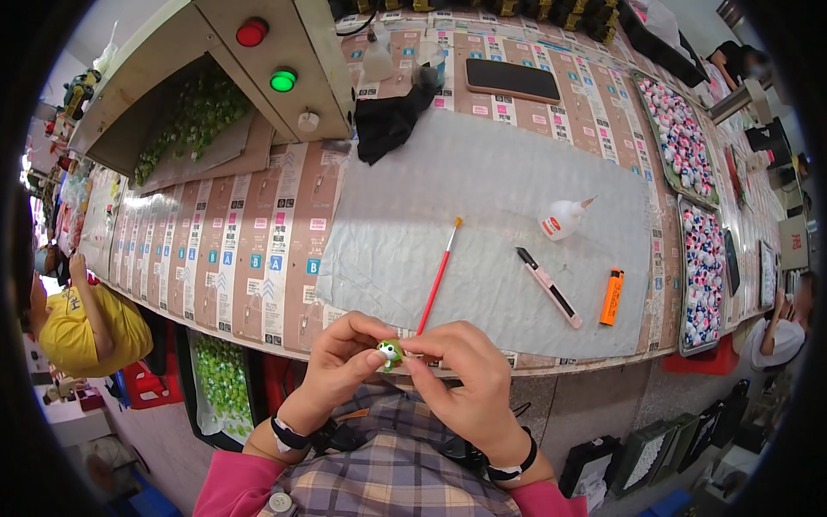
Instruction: Gluing small plastic parts onto a green toy and placing it into a drying machine.
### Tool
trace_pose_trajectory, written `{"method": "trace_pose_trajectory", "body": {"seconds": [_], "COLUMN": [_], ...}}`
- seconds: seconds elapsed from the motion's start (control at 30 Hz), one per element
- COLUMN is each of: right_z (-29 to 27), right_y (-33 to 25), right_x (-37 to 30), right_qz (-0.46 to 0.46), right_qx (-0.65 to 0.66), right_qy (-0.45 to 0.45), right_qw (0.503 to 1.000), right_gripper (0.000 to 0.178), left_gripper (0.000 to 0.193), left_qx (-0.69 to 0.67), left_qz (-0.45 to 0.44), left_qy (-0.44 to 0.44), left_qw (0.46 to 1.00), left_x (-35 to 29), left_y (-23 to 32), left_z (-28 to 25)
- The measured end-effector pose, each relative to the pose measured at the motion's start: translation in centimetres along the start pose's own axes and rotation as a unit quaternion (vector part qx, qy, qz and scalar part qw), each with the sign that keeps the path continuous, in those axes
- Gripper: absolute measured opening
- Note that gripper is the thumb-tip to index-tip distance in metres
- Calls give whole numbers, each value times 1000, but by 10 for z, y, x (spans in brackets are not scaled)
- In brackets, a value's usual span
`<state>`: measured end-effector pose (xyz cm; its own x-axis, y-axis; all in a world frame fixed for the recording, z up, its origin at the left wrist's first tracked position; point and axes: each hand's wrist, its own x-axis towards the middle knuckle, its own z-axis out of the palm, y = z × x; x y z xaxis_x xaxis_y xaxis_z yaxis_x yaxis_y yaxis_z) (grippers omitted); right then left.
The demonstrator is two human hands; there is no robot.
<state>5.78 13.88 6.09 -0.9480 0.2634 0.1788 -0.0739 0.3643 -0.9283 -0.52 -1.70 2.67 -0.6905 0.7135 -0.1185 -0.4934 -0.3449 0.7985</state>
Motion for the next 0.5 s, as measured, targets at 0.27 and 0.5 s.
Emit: {"method": "trace_pose_trajectory", "body": {"seconds": [0.27,0.5], "right_z": [-2,-2], "right_y": [-1,-1], "right_x": [1,0], "right_qz": [15,14], "right_qx": [11,13], "right_qy": [0,4], "right_qw": [1000,1000], "right_gripper": [12,11], "left_gripper": [21,20], "left_qx": [92,112], "left_qz": [46,38], "left_qy": [-9,-6], "left_qw": [995,993], "left_x": [1,0], "left_y": [0,0], "left_z": [0,1]}}
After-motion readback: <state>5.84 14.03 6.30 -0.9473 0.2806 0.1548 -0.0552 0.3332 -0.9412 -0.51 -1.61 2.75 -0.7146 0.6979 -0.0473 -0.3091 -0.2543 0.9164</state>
